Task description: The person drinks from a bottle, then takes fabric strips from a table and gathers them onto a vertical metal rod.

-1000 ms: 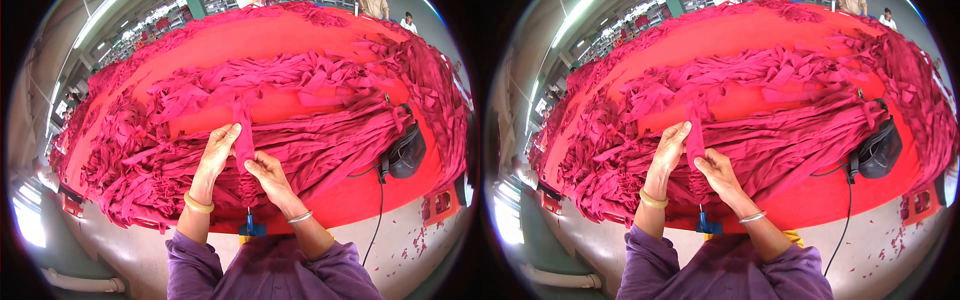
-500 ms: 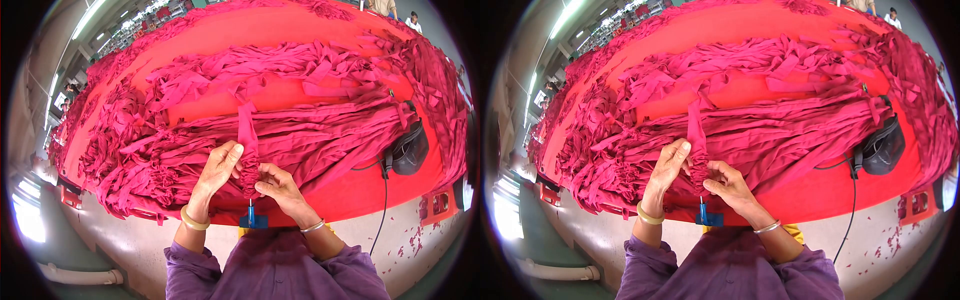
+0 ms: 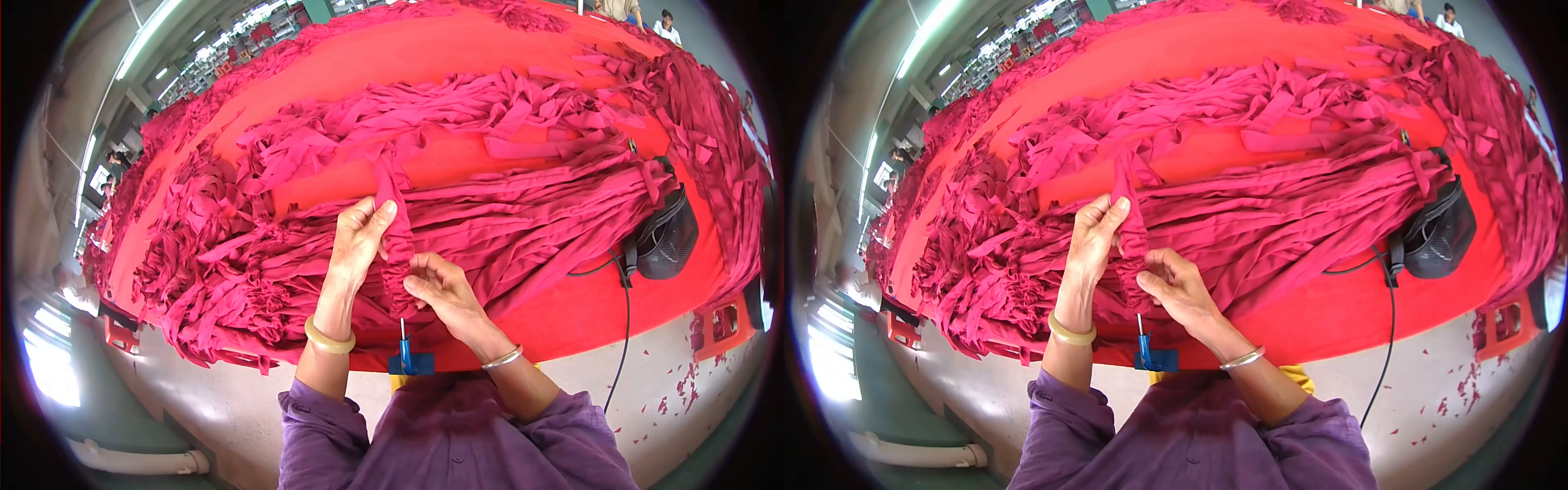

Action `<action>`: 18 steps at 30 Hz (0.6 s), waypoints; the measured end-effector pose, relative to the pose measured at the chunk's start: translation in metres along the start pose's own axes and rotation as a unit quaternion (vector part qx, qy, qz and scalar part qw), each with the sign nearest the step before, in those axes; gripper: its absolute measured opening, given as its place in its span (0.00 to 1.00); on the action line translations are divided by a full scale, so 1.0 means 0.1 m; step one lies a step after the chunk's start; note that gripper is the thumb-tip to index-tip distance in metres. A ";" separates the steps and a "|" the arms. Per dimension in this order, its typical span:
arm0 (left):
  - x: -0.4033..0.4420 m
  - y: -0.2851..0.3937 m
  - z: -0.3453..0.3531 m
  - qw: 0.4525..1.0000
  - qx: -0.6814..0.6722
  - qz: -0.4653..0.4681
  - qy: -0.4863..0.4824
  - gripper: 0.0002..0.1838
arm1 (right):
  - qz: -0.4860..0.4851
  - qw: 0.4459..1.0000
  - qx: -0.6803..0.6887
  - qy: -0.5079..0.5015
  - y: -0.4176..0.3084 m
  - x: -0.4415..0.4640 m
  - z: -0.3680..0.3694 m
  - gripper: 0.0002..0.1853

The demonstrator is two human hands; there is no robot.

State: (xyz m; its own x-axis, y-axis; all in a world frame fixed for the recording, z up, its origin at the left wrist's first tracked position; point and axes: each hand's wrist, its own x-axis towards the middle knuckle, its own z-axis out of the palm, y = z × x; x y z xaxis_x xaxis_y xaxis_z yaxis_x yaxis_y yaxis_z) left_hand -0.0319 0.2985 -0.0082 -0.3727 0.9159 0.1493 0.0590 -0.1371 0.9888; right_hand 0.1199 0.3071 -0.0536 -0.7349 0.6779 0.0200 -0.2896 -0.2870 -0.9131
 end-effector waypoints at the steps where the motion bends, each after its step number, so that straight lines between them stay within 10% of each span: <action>1: 0.07 -0.01 -0.01 1.000 -0.006 0.004 0.010 0.13 | -0.010 1.000 -0.003 -0.006 -0.01 0.05 -0.01 0.14; 18: 0.67 -0.08 -0.01 0.966 -0.085 0.059 0.237 0.19 | -0.131 0.987 -0.065 0.065 -0.16 0.47 0.08 0.14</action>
State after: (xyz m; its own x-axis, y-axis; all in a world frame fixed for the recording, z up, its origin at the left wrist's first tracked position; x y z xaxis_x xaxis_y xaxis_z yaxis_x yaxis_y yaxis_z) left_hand -0.0584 0.3610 -0.0064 -0.7570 0.6202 0.2056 -0.0115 -0.3271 0.9449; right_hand 0.0851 0.3385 -0.0347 -0.5576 0.8011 0.2178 -0.3714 -0.0061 -0.9285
